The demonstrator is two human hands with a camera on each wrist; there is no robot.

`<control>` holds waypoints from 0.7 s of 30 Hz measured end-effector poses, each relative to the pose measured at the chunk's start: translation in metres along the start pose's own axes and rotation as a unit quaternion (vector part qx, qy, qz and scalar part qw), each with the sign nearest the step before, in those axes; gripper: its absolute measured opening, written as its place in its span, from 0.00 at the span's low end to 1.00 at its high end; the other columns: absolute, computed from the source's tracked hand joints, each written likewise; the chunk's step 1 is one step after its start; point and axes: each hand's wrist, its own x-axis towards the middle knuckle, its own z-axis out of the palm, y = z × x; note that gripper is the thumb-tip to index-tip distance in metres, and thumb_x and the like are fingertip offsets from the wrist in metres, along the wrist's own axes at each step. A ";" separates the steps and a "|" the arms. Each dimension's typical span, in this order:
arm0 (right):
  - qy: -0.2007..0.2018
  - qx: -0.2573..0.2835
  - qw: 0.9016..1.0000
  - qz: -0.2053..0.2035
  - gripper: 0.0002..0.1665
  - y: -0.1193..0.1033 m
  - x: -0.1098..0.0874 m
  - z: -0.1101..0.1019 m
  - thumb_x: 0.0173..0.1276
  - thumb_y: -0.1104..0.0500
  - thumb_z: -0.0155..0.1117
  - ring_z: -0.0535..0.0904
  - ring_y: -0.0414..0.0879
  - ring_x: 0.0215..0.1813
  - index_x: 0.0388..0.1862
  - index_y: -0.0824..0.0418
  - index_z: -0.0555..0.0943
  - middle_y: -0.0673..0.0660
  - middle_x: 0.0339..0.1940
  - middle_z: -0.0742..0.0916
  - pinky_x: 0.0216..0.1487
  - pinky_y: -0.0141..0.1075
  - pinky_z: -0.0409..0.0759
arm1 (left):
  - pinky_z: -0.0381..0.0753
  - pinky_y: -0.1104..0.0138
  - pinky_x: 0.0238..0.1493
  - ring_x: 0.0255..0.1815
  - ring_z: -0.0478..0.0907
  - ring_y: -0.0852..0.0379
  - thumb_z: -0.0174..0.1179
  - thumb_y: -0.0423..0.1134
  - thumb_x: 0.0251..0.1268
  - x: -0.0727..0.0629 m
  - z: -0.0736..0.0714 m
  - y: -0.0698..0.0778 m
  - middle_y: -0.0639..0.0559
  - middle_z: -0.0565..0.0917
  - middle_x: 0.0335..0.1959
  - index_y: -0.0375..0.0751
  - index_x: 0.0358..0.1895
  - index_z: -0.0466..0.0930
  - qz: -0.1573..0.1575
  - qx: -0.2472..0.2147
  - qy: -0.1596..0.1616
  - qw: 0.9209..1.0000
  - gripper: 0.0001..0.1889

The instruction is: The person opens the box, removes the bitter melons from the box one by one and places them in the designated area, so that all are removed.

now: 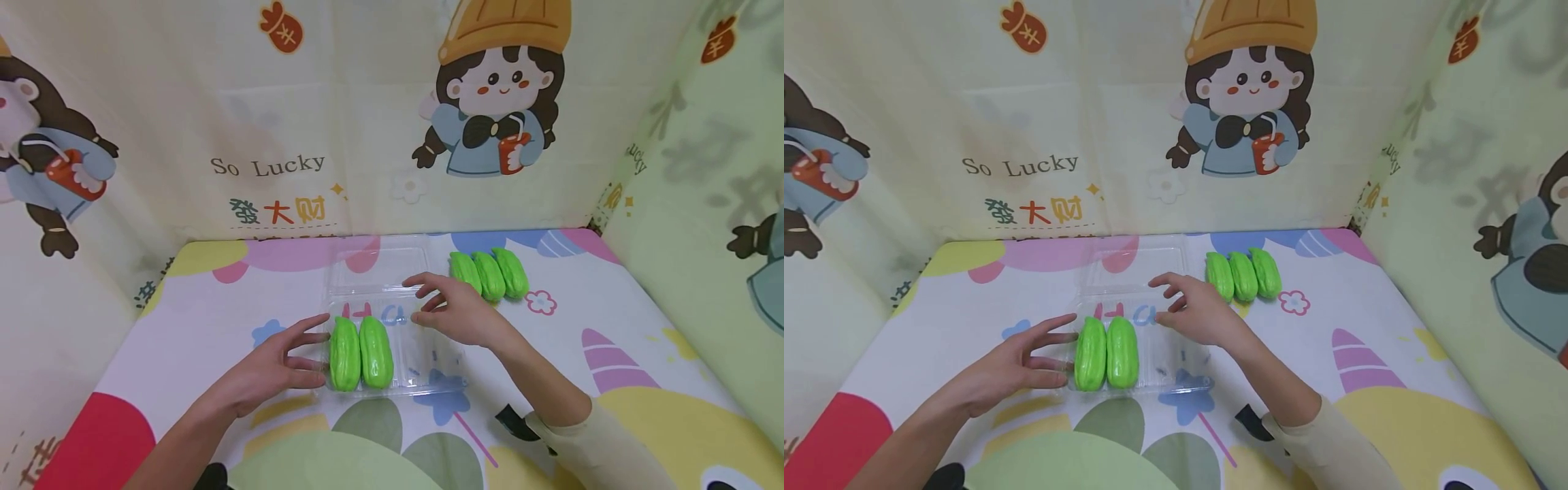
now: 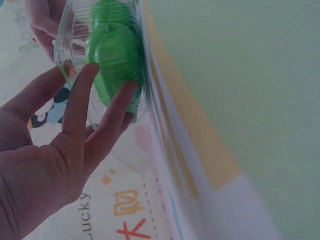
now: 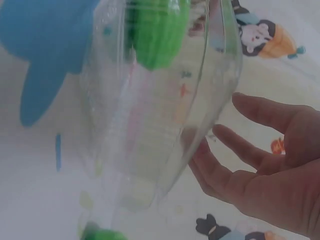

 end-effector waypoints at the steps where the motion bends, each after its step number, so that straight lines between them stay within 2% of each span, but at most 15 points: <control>1: -0.006 0.000 1.000 -0.001 0.30 -0.001 0.000 0.003 0.70 0.58 0.73 0.84 0.51 0.55 0.70 0.45 0.78 0.60 0.61 0.84 0.47 0.40 0.87 | 0.84 0.57 0.55 0.61 0.82 0.44 0.72 0.35 0.64 0.000 0.000 0.000 0.34 0.62 0.80 0.54 0.85 0.52 0.000 0.000 0.000 1.000 0.50; 11: -0.061 -0.019 0.997 -0.031 0.30 -0.013 -0.003 0.029 0.69 0.59 0.73 0.87 0.43 0.47 0.69 0.46 0.78 0.61 0.57 0.85 0.43 0.36 0.85 | 0.84 0.57 0.55 0.60 0.83 0.45 0.72 0.35 0.64 0.000 0.000 0.000 0.34 0.62 0.80 0.54 0.85 0.51 0.000 0.003 0.001 1.000 0.50; 16: -0.086 -0.029 0.995 -0.045 0.31 -0.016 -0.003 0.041 0.69 0.59 0.73 0.89 0.46 0.47 0.70 0.51 0.77 0.63 0.57 0.84 0.42 0.37 0.85 | 0.83 0.56 0.56 0.60 0.83 0.45 0.72 0.35 0.64 0.000 0.000 0.000 0.33 0.62 0.80 0.54 0.85 0.51 0.004 0.004 -0.001 1.000 0.50; 21: -0.094 -0.036 0.994 -0.046 0.34 -0.017 -0.004 0.050 0.68 0.58 0.74 0.90 0.48 0.46 0.72 0.52 0.75 0.63 0.58 0.84 0.43 0.39 0.86 | 0.83 0.56 0.56 0.60 0.83 0.45 0.72 0.35 0.65 0.000 0.000 -0.001 0.33 0.62 0.80 0.53 0.85 0.51 0.005 0.005 -0.003 1.000 0.50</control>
